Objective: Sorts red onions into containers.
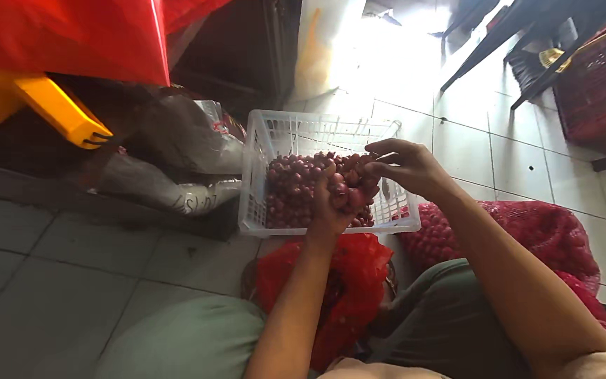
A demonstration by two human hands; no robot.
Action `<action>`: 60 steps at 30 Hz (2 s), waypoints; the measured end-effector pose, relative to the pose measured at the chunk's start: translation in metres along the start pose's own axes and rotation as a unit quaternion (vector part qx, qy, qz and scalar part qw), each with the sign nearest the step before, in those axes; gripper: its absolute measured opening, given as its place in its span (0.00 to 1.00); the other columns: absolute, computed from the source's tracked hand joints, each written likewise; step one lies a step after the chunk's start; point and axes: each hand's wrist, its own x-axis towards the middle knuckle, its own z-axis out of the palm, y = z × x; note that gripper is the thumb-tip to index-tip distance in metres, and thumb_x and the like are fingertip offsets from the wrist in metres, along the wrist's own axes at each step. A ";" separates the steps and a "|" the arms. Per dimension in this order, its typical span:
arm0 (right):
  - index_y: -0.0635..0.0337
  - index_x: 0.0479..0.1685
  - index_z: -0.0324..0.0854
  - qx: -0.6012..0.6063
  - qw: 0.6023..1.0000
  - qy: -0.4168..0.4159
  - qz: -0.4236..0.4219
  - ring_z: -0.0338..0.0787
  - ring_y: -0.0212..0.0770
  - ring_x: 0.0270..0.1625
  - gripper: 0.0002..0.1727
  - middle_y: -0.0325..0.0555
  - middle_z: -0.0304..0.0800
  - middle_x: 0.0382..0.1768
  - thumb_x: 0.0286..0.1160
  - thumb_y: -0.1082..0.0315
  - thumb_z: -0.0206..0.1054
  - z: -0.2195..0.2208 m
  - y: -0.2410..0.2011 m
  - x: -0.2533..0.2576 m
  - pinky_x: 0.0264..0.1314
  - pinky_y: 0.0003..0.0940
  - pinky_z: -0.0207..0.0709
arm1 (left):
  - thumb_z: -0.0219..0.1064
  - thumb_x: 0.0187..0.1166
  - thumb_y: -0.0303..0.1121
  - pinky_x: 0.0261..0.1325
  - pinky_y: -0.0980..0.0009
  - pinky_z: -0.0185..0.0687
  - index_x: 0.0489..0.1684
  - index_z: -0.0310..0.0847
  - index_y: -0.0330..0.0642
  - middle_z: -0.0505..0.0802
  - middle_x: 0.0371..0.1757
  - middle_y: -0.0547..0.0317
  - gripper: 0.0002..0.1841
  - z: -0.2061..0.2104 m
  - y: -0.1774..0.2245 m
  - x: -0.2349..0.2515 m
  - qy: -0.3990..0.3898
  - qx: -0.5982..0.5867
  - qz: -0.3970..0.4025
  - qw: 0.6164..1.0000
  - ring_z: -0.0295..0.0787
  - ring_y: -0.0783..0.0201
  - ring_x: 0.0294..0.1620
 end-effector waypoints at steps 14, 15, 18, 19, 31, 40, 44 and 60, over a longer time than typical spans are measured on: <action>0.61 0.40 0.92 -0.133 0.990 0.043 0.037 0.89 0.29 0.35 0.04 0.43 0.94 0.34 0.73 0.71 0.76 0.000 -0.010 0.003 0.47 0.30 0.84 | 0.47 0.88 0.52 0.45 0.65 0.93 0.56 0.85 0.51 0.93 0.42 0.59 0.22 -0.009 0.005 -0.006 -0.029 -0.009 -0.017 0.999 0.94 0.64 0.38; 0.63 0.41 0.91 -0.109 0.992 0.032 0.051 0.90 0.29 0.35 0.04 0.44 0.93 0.34 0.75 0.72 0.74 -0.001 -0.010 0.004 0.47 0.30 0.86 | 0.49 0.87 0.52 0.46 0.64 0.94 0.57 0.85 0.51 0.93 0.43 0.59 0.22 -0.012 0.005 -0.005 -0.040 -0.020 -0.019 0.999 0.94 0.62 0.40; 0.69 0.53 0.86 -0.036 0.997 -0.023 0.071 0.92 0.29 0.42 0.08 0.48 0.90 0.44 0.84 0.76 0.63 0.000 -0.013 0.004 0.53 0.27 0.88 | 0.52 0.85 0.51 0.49 0.62 0.93 0.55 0.84 0.50 0.93 0.44 0.57 0.20 -0.017 0.007 -0.005 -0.061 -0.046 -0.025 0.997 0.94 0.61 0.43; 0.69 0.55 0.85 -0.022 0.997 -0.037 0.069 0.92 0.28 0.43 0.10 0.47 0.90 0.46 0.86 0.76 0.60 0.000 -0.014 0.003 0.54 0.26 0.88 | 0.52 0.86 0.51 0.50 0.63 0.93 0.56 0.84 0.49 0.93 0.46 0.56 0.20 -0.019 0.008 -0.005 -0.067 -0.052 -0.024 0.996 0.95 0.61 0.44; 0.64 0.55 0.90 -0.204 0.962 -0.105 -0.149 0.87 0.46 0.44 0.14 0.53 0.87 0.44 0.81 0.69 0.62 0.025 -0.012 -0.004 0.50 0.42 0.82 | 0.48 0.86 0.51 0.24 0.77 0.84 0.23 0.82 0.54 0.85 0.18 0.68 0.23 -0.021 0.005 -0.001 -0.057 -0.010 -0.033 0.998 0.81 0.74 0.16; 0.66 0.46 0.87 -0.208 0.947 -0.113 -0.215 0.91 0.46 0.43 0.09 0.54 0.91 0.42 0.73 0.71 0.71 0.024 0.004 0.005 0.51 0.42 0.85 | 0.50 0.85 0.50 0.32 0.70 0.90 0.26 0.83 0.54 0.89 0.24 0.65 0.21 -0.026 0.005 -0.001 -0.068 -0.025 -0.050 0.996 0.88 0.70 0.24; 0.64 0.45 0.83 -0.133 0.980 -0.057 -0.137 0.82 0.24 0.34 0.14 0.39 0.86 0.32 0.87 0.68 0.52 0.012 -0.006 0.005 0.41 0.26 0.77 | 0.50 0.83 0.50 0.42 0.65 0.92 0.37 0.87 0.53 0.93 0.31 0.63 0.20 -0.027 0.006 0.000 -0.082 -0.041 -0.040 0.995 0.92 0.67 0.31; 0.53 0.40 0.81 0.187 0.978 0.010 0.094 0.84 0.20 0.34 0.11 0.29 0.88 0.33 0.90 0.69 0.55 0.003 -0.011 0.002 0.37 0.15 0.77 | 0.43 0.88 0.50 0.58 0.59 0.91 0.76 0.75 0.52 0.89 0.64 0.55 0.26 -0.028 0.011 0.000 -0.107 -0.053 -0.038 0.992 0.92 0.58 0.55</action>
